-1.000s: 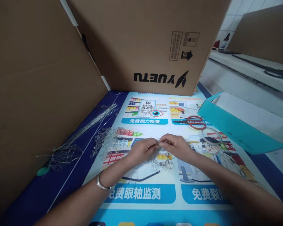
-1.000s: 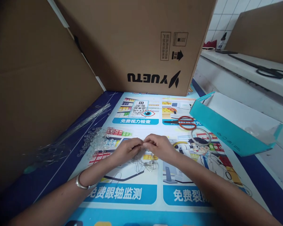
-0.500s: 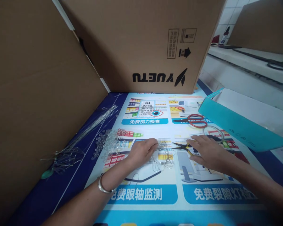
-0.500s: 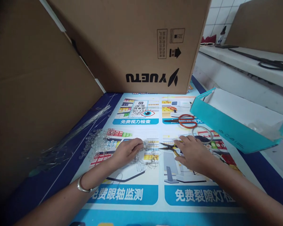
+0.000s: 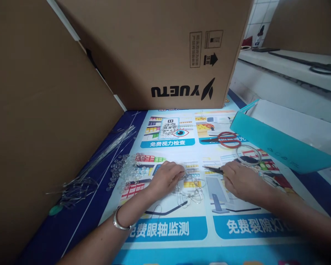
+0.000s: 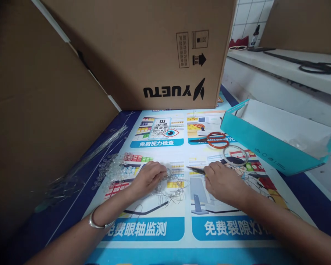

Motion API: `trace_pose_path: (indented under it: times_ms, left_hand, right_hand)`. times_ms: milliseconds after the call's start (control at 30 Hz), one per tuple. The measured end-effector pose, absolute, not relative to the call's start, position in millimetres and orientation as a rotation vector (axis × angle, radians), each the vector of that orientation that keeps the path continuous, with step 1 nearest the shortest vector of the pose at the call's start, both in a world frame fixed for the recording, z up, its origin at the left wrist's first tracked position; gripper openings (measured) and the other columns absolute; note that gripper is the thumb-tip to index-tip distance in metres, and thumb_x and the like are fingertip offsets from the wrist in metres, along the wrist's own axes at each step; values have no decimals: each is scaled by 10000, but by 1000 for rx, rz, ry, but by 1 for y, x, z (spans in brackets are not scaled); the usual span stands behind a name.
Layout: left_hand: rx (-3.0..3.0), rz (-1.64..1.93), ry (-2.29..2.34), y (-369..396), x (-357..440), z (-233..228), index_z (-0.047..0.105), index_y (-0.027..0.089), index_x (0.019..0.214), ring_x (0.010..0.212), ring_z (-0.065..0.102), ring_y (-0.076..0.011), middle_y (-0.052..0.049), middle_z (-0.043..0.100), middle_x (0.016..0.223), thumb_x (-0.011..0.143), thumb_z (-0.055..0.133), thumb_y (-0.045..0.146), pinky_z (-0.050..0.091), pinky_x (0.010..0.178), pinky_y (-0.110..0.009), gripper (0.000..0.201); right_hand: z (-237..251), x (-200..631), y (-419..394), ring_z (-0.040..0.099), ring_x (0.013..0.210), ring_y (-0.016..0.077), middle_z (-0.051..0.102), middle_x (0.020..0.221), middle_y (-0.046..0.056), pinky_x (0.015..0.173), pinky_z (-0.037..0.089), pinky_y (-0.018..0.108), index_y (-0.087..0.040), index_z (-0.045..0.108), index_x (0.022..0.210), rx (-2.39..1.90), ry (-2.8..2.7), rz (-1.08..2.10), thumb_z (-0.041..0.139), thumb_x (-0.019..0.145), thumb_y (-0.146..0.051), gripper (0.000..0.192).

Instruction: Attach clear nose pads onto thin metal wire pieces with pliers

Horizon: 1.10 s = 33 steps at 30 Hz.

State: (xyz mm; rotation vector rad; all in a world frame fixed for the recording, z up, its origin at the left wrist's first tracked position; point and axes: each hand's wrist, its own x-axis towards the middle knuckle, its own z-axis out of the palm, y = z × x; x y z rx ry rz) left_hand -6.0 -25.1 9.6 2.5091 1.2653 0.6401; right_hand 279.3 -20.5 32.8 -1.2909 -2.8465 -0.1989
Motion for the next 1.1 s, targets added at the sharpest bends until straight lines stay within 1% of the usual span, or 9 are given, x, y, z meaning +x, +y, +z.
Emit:
trace_pose_path:
  times_ms: [67, 167, 300, 400, 567, 767, 1100]
  left_hand:
    - [2514, 643, 1222, -26, -6, 10, 521, 186, 882, 761, 511, -151, -24, 593, 790, 923, 367, 267, 349, 740, -298, 179]
    - [2522, 644, 1205, -26, -6, 9, 525, 185, 883, 750, 507, -151, -23, 584, 772, 921, 375, 274, 351, 742, -300, 178]
    - [2516, 636, 1207, -27, -5, 10, 526, 184, 860, 746, 503, -152, -22, 579, 761, 916, 382, 277, 354, 742, -300, 180]
    - [2490, 626, 1206, -27, -5, 11, 524, 184, 842, 744, 505, -151, -21, 582, 765, 912, 379, 266, 356, 735, -296, 181]
    - [2457, 617, 1230, -28, -4, 12, 513, 183, 832, 714, 496, -142, -13, 578, 759, 904, 386, 244, 360, 700, -283, 159]
    - [2480, 630, 1269, -30, -4, 8, 499, 188, 827, 692, 495, -143, -10, 578, 740, 904, 387, 251, 363, 682, -280, 150]
    - [2539, 611, 1290, -29, -4, 5, 490, 186, 858, 711, 500, -156, -18, 589, 759, 900, 400, 244, 371, 690, -288, 115]
  right_hand:
    - [43, 269, -25, 493, 868, 218, 569, 901, 107, 743, 378, 328, -157, 602, 939, -1182, -2842, -111, 435, 867, -308, 236]
    - [57, 251, -29, 475, 867, 211, 550, 879, 83, 727, 366, 317, -180, 594, 909, -1075, -2885, -8, 442, 871, -337, 222]
    - [60, 233, -23, 458, 864, 217, 543, 851, 86, 751, 346, 341, -171, 606, 880, -984, -2934, -54, 427, 877, -326, 237]
    - [51, 228, -20, 449, 861, 223, 540, 851, 92, 747, 336, 351, -162, 606, 878, -987, -2936, -95, 406, 882, -303, 245]
    - [38, 228, -25, 442, 869, 235, 532, 856, 89, 734, 329, 356, -170, 588, 882, -1078, -2891, -62, 418, 872, -322, 228]
    - [37, 228, -31, 444, 864, 240, 538, 873, 94, 704, 317, 348, -168, 581, 896, -1134, -2858, -117, 417, 871, -306, 216]
    - [34, 228, -31, 440, 863, 231, 535, 874, 91, 709, 311, 347, -172, 583, 895, -1099, -2863, -82, 407, 878, -319, 230]
